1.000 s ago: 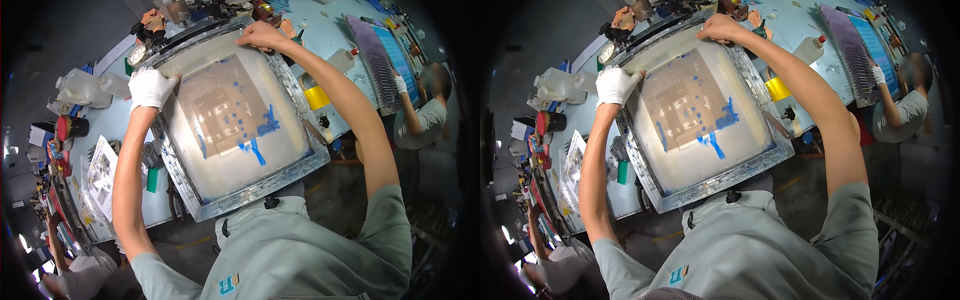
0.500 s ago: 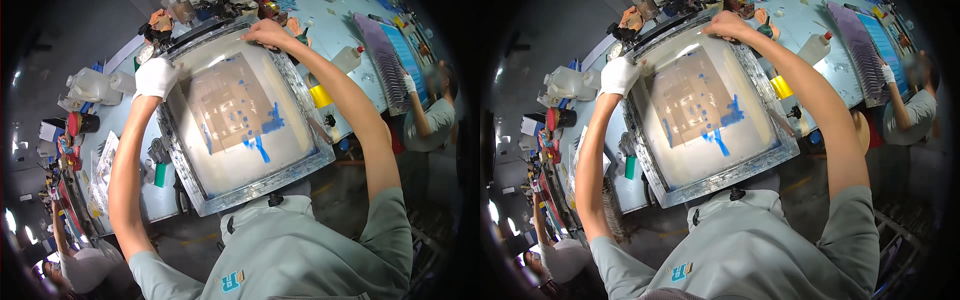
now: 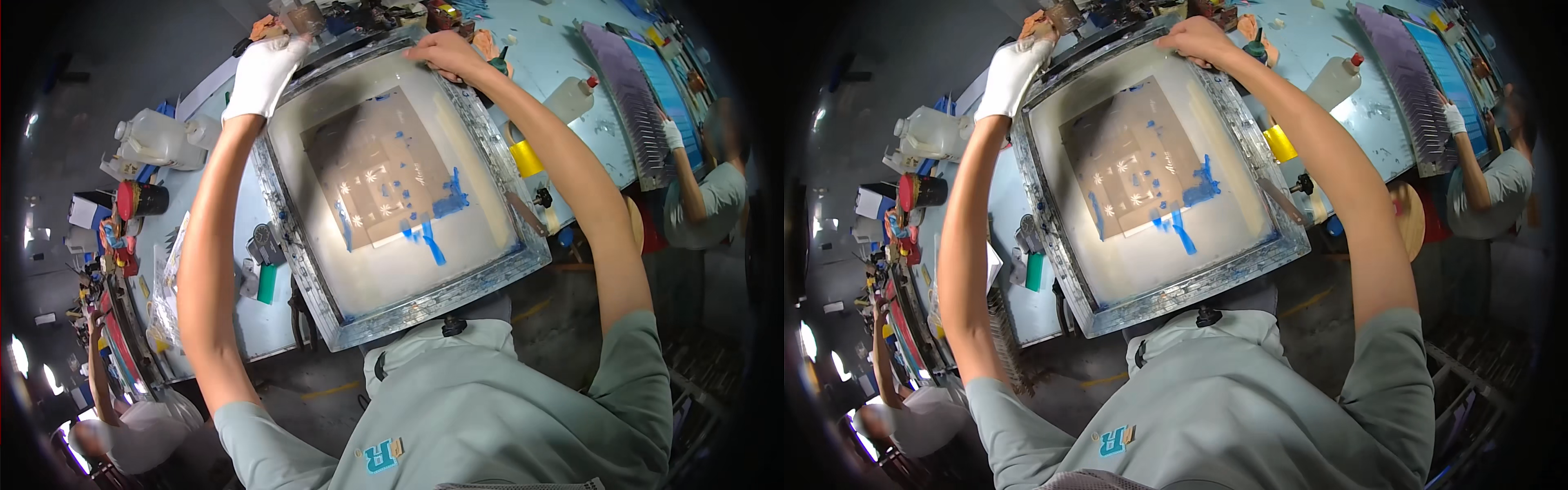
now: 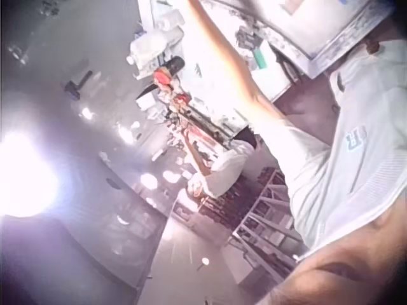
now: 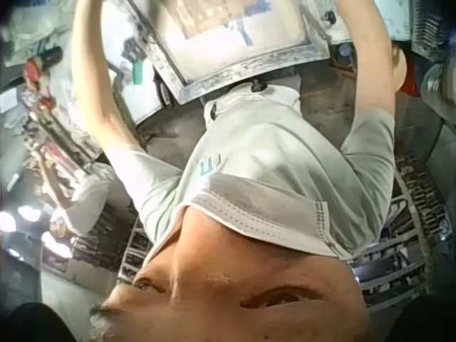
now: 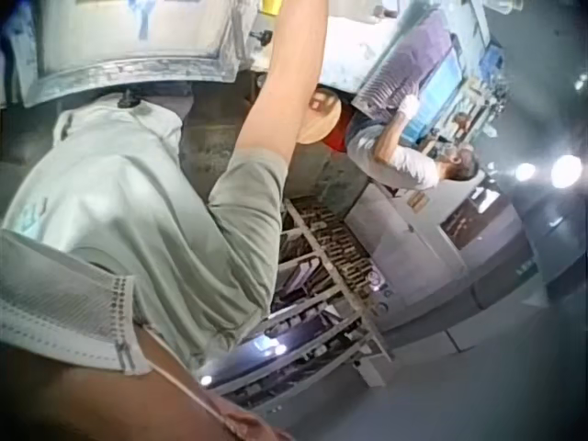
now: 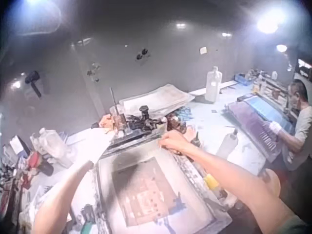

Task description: The person uses a yellow squeegee to spread blue ink across a screen printing frame. They repeatedly pull the squeegee across the mesh to coat the stencil area with ink, occasionally lifting the tool to reposition it.

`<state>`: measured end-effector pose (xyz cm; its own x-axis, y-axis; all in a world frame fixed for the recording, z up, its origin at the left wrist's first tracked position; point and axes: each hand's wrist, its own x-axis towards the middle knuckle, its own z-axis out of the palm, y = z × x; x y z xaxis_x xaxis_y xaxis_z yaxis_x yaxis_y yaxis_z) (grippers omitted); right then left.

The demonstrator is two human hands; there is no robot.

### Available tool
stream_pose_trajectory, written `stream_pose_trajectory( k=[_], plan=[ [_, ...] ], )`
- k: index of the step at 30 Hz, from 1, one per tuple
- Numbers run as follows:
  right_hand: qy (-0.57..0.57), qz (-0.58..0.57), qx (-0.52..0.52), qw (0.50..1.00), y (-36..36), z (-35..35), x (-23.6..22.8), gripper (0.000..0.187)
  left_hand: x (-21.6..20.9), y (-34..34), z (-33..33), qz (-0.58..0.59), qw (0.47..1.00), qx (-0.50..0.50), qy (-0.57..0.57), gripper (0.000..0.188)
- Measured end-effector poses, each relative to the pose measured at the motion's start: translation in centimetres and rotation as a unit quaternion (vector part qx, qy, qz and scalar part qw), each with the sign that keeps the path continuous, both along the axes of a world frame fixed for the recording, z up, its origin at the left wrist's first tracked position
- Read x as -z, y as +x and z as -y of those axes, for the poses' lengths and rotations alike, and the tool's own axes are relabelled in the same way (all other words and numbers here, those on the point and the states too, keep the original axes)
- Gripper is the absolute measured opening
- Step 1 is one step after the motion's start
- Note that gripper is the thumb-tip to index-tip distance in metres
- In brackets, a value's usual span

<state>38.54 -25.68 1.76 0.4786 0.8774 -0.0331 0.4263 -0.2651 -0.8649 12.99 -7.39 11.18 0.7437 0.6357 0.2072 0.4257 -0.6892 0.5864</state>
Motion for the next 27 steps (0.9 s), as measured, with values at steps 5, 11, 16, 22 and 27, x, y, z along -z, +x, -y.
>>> stream_pose_trajectory(
  k=[5,11,16,22,27],
  plan=[
    [0.126,-0.220,0.054,0.966,0.9,1.7,0.7,0.036,1.3,-0.8,-2.7,0.011,1.000,-0.004,-0.004,0.045],
    [0.016,-0.166,0.004,0.986,3.1,6.0,-3.0,0.029,13.3,-3.8,-1.7,0.122,0.955,-0.073,-0.261,0.039],
    [-0.001,-0.156,0.017,0.988,2.6,6.4,-3.6,0.033,14.5,0.1,-0.3,0.184,0.931,-0.018,-0.315,0.033],
    [0.015,-0.142,0.030,0.989,3.2,6.9,-3.4,0.032,9.7,-2.3,-1.8,0.184,0.930,-0.034,-0.316,0.033],
    [0.013,-0.153,-0.012,0.988,-0.8,6.8,-5.0,0.029,3.1,-10.6,1.9,0.141,0.962,-0.029,-0.231,0.039]
  ],
)
